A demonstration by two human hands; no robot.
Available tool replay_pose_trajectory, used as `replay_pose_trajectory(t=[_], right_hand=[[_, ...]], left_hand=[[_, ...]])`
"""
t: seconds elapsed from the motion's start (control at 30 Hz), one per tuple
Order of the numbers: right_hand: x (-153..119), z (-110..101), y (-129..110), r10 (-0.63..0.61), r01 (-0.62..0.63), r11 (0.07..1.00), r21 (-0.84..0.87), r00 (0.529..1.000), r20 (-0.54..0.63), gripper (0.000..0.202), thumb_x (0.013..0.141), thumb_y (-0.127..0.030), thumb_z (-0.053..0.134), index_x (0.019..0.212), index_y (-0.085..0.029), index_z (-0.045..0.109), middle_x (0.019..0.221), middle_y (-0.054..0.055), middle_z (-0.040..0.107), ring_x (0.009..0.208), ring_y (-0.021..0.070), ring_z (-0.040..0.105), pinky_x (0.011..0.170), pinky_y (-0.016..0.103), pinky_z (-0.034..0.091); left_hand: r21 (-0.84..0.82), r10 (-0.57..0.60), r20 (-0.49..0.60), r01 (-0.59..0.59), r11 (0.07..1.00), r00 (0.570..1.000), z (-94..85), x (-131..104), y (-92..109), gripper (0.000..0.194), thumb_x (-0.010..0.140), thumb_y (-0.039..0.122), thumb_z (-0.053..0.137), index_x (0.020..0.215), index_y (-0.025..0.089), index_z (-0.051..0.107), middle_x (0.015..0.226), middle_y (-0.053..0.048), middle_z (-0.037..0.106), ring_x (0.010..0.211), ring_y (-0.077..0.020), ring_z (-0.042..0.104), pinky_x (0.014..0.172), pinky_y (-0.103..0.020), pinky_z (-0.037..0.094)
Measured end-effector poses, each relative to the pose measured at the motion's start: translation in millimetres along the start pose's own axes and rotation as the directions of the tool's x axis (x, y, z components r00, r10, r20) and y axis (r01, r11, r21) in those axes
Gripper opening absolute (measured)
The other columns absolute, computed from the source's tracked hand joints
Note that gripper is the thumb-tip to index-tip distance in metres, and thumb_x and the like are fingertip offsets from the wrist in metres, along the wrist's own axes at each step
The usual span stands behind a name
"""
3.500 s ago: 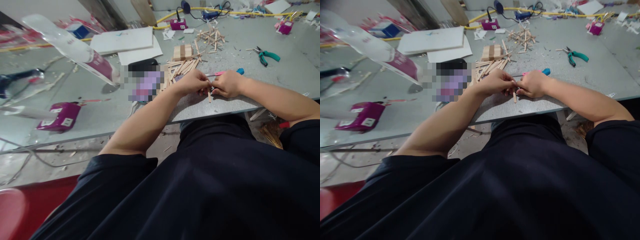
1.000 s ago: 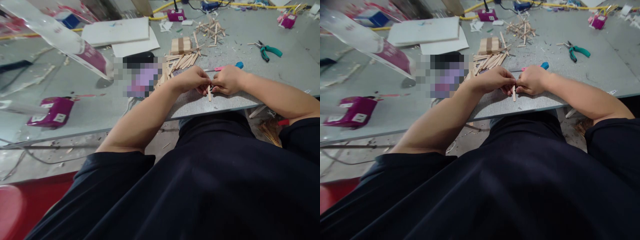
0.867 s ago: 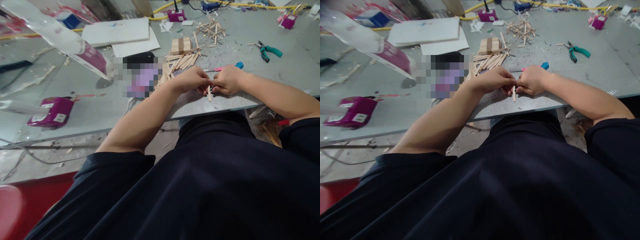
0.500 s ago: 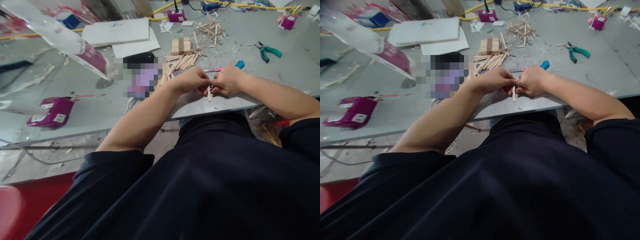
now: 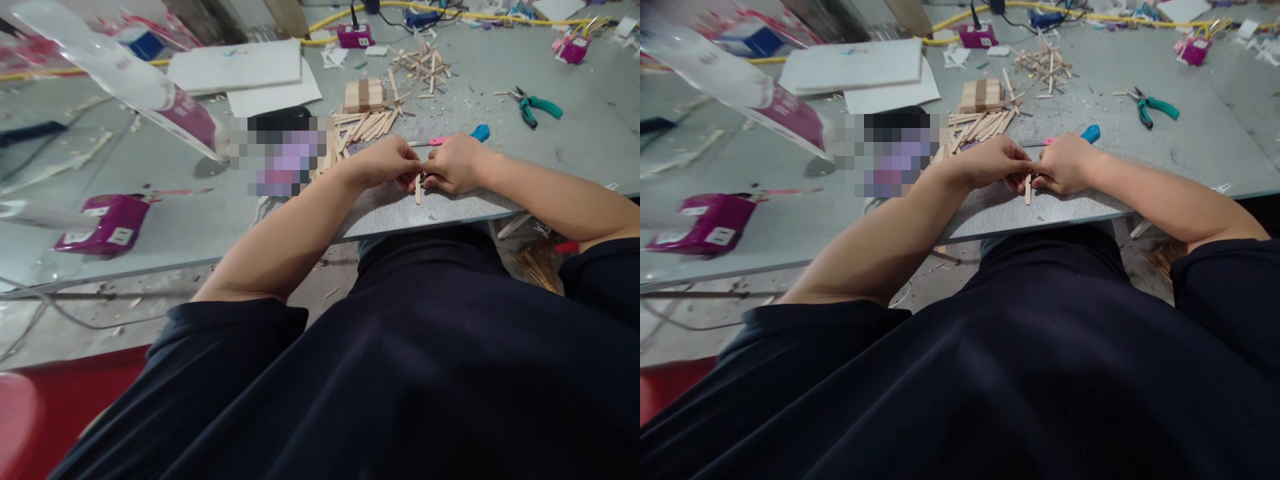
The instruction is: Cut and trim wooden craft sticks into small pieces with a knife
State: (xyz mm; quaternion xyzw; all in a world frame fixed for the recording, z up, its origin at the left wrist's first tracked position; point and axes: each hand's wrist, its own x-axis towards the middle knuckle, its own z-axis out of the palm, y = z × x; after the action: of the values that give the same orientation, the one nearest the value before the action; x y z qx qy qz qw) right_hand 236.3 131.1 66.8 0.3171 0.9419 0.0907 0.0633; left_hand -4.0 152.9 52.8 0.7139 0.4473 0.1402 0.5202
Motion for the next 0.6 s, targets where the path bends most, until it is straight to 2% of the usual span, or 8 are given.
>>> replay_pose_trajectory(t=[0.07,0.13,0.27,0.43,0.53,0.6], right_hand=[[0,-4,-3,0.063,-0.058,0.994,-0.091,0.997,0.053,0.069,0.128,-0.064,0.040,0.151,-0.021,0.089,0.122,0.015,0.092,0.104,0.0348,0.082,0.087,0.046,0.048],[0,-9,-6,0.076,-0.068,0.993,-0.096,0.994,0.083,0.069,0.129,-0.065,0.040,0.153,-0.022,0.087,0.128,0.015,0.093,0.106,0.0330,0.081,0.087,0.045,0.047],[-1,-9,-5,0.074,-0.077,0.997,0.032,0.995,0.072,0.069,0.129,-0.067,0.046,0.148,-0.014,0.086,0.131,0.021,0.093,0.111,0.0326,0.079,0.093,0.046,0.048],[-2,-5,-2,0.069,-0.079,0.981,0.174,0.996,0.063,0.076,0.130,-0.068,0.043,0.145,-0.006,0.083,0.135,0.027,0.089,0.129,0.0410,0.078,0.111,0.054,0.050],[-3,-3,-1,0.039,-0.046,0.994,0.102,0.997,0.069,0.074,0.130,-0.065,0.042,0.156,-0.007,0.081,0.141,0.027,0.088,0.128,0.0409,0.079,0.109,0.054,0.052],[-3,1,2,0.013,-0.014,1.000,0.028,0.999,0.029,0.072,0.129,-0.063,0.039,0.161,-0.014,0.081,0.139,0.021,0.089,0.123,0.0401,0.081,0.104,0.053,0.055]], left_hand=[[0.003,0.006,0.000,-0.006,1.000,1.000,-0.1,0,0,0.030,0.111,0.034,0.086,0.088,0.016,0.083,0.070,-0.007,0.077,0.073,-0.0184,0.077,0.081,-0.033,0.063],[0.003,0.015,0.000,-0.015,1.000,1.000,-0.6,0,-1,0.028,0.111,0.035,0.087,0.090,0.017,0.084,0.070,-0.007,0.078,0.074,-0.0184,0.077,0.081,-0.032,0.064],[-0.006,0.010,0.011,-0.010,1.000,1.000,-2.2,1,-3,0.026,0.110,0.036,0.088,0.092,0.017,0.084,0.070,-0.007,0.078,0.074,-0.0188,0.077,0.081,-0.032,0.065],[-0.042,0.006,0.005,-0.006,0.999,1.000,-3.6,1,-3,0.024,0.107,0.035,0.094,0.097,0.016,0.085,0.072,-0.006,0.078,0.072,-0.0184,0.078,0.081,-0.033,0.066],[-0.049,-0.002,-0.003,0.002,0.999,1.000,-3.9,0,-3,0.023,0.108,0.036,0.093,0.102,0.015,0.086,0.070,-0.005,0.078,0.072,-0.0171,0.079,0.079,-0.030,0.065],[-0.056,-0.001,0.009,0.001,0.998,1.000,-4.1,-2,-3,0.022,0.108,0.036,0.092,0.103,0.015,0.086,0.069,-0.003,0.078,0.071,-0.0158,0.078,0.078,-0.027,0.064]])
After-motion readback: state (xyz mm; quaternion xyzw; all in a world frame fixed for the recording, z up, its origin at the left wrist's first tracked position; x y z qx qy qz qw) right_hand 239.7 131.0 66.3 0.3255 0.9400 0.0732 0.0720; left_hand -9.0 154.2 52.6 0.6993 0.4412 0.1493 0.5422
